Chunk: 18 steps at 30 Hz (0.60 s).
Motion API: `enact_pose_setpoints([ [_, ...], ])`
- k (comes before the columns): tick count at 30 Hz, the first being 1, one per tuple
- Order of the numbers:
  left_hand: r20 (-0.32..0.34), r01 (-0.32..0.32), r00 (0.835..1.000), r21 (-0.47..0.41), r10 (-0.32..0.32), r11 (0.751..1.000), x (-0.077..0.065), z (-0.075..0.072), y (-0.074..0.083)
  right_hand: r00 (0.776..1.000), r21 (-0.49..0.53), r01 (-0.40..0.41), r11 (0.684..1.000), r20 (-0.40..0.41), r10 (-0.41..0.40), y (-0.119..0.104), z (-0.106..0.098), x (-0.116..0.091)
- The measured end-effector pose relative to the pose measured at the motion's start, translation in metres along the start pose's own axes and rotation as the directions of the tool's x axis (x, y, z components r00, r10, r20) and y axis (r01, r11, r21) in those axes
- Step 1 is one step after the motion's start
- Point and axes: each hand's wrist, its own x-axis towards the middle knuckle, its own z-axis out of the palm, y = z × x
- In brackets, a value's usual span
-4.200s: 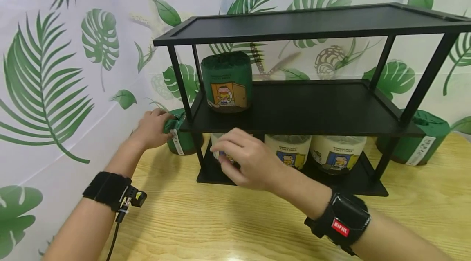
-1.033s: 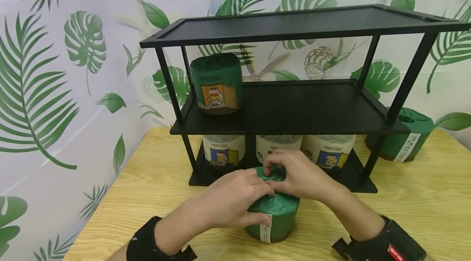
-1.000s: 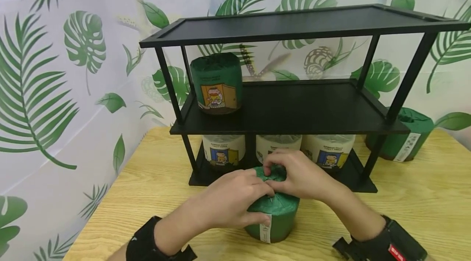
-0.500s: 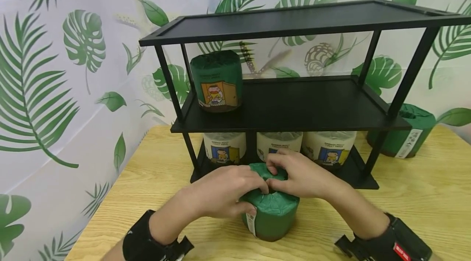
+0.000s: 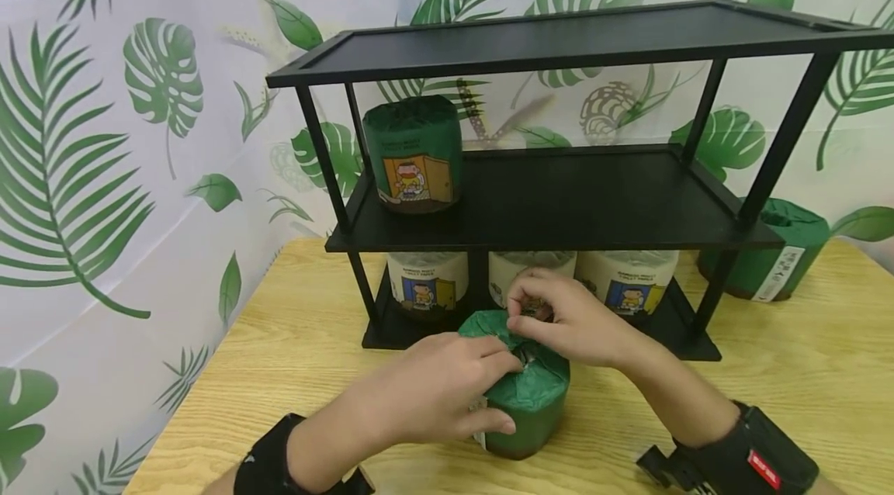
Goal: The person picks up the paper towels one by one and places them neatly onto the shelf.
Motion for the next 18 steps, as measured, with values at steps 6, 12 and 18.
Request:
enact_pose_setpoints([
  [6,-0.015,0.029,1.0,0.065,-0.028,0.997,0.003,0.003,0.009,0.997,0.065,-0.013,0.998,0.076,0.008,0.01,0.003,0.0],
  [12,-0.01,0.002,1.0,0.0,-0.002,1.0,0.001,0.003,-0.007,0.993,0.008,-0.084,0.996,0.078,0.083,0.008,0.001,-0.001],
  [18,0.028,-0.024,0.999,-0.143,0.028,0.989,-0.002,0.002,-0.022,0.989,-0.086,-0.124,0.989,0.066,0.13,0.003,0.003,-0.001],
])
